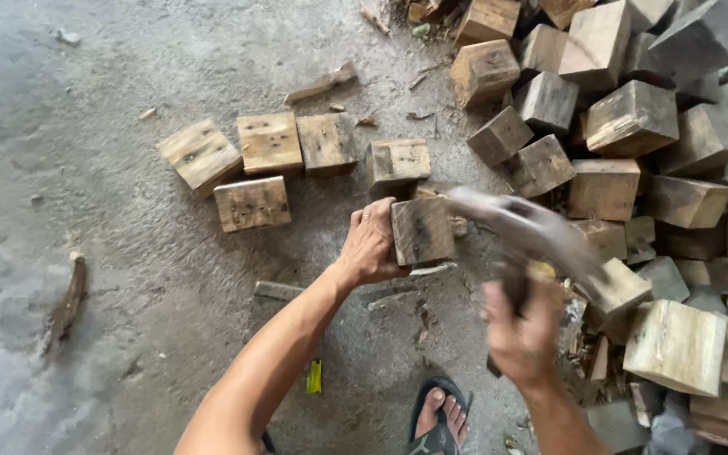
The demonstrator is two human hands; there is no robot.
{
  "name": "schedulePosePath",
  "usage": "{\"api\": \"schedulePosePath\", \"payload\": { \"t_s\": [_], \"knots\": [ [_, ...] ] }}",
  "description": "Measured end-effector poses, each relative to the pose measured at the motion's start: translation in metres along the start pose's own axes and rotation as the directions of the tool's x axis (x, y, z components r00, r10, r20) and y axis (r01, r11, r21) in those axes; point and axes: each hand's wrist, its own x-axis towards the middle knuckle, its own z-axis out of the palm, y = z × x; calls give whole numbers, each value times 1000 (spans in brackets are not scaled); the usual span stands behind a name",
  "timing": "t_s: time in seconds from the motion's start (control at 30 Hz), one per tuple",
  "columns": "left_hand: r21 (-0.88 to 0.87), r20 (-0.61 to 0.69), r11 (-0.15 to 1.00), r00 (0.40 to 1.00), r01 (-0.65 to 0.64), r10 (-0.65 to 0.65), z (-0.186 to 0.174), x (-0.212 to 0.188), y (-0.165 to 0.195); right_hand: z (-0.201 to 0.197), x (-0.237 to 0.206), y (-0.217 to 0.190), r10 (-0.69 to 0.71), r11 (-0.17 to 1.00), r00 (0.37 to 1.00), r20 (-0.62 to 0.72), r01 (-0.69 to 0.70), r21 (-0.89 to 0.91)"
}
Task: The person holds a claw hammer in one hand and uses it to pull nails out of small wooden blocks on the floor, then sets each block aside and picks up the next block from a pile, repeating the nail-pulling across many blocks.
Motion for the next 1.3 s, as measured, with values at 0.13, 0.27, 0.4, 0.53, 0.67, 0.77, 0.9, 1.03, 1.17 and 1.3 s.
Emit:
{"api": "schedulePosePath", "payload": {
  "t_s": [0.13,0.27,0.4,0.53,0.67,0.77,0.9,1.03,1.17,1.3],
  "knots": [
    [17,29,1000,1000,3,-4,-7,5,6,-16,1,-21,-432,850,825,-364,508,142],
    [-9,239,960,933,280,-269,-14,12,15,19,15,25,-28,968,996,90,50,-246],
    [81,-34,997,999,15,-12,-25,6,17,42,6,81,86,889,985,149,-8,-457],
    [46,-28,998,998,53,-51,-33,7,23,30,-34,105,256,930,966,26,-239,-281],
    [-28,110,965,960,260,-256,-47,5,31,10,-70,114,370,887,928,34,-364,284],
    [-153,338,803,794,576,-505,-59,-14,31,1,-95,121,476,826,880,12,-451,337],
    [-274,571,284,393,919,-721,-63,-26,18,5,-118,132,607,727,794,49,-579,370],
    [-29,406,540,504,841,-762,-66,-13,-16,19,-128,135,675,643,727,125,-663,385],
    [232,252,839,802,493,-541,-75,-14,-49,29,-131,134,659,655,733,169,-669,352],
    [147,310,938,886,314,-345,-83,-28,-63,35,-135,135,656,658,725,211,-686,311]
  ]
}}
